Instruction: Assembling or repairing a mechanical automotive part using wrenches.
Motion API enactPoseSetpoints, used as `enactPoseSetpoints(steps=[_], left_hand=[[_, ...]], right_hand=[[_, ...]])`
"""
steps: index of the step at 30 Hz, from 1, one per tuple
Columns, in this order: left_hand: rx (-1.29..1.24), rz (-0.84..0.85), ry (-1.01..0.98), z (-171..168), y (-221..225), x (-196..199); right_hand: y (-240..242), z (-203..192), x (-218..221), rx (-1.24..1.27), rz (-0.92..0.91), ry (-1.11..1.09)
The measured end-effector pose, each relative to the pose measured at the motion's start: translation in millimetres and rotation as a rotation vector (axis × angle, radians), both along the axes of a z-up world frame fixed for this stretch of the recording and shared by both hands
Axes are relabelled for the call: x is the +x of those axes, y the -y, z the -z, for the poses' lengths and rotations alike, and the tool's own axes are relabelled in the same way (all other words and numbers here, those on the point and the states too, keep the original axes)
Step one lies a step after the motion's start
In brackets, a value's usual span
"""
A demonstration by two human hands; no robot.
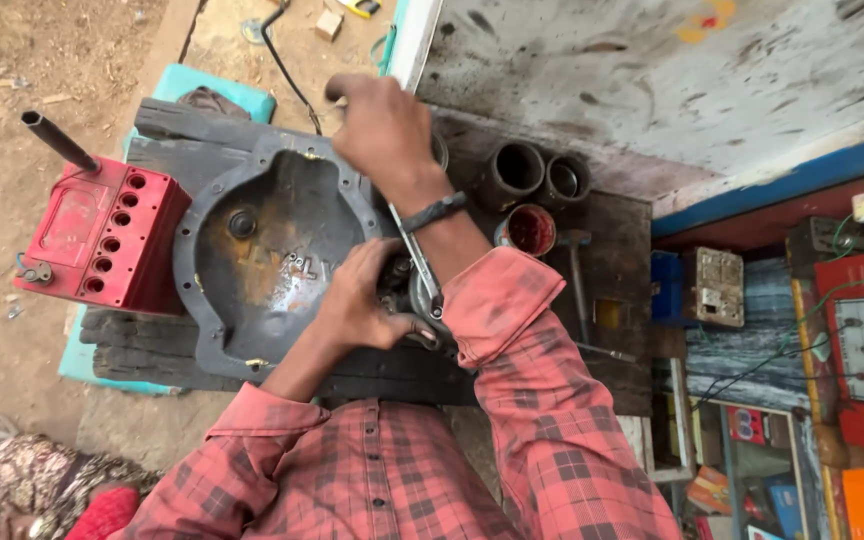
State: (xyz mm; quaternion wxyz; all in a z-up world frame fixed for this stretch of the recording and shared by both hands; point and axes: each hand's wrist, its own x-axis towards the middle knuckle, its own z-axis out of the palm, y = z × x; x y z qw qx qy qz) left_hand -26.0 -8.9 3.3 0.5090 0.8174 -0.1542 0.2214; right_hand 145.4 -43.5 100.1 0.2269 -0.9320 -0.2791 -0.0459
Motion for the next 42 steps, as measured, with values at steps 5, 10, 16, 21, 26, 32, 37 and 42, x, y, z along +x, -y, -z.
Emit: enactPoseSetpoints(steps=[5, 10, 16, 21, 26, 32, 37, 42], left_hand=[[0.012, -0.016, 0.028, -11, -1, -2], [-0.002, 0.028, 0.035, -6, -5, -2], [-0.001, 0.028, 0.037, -5, -7, 9], [0.002, 0.083, 0.01, -9, -9, 2], [0.141, -0.021, -0.061, -46, 1, -10], [-0.042, -0.215, 0.216, -18, 76, -26], [-0.059, -0.478, 0.149, -22, 101, -19], [-0.09, -0.73, 0.105, -8, 137, -19]], right_hand=[[37, -8, 21, 0.076, 0.124, -0.012], [71, 6, 31, 0.108, 0.148, -0.096], [90, -20, 30, 0.18, 0.174, -0.104], [103, -3, 33, 0.235, 0.283, -0.333], [107, -3, 43, 0.563, -0.139, -0.733], [125, 17, 47, 0.782, -0.553, -0.926], [123, 66, 45, 1.297, -0.616, -1.51], [120, 47, 39, 1.382, -0.588, -1.696]])
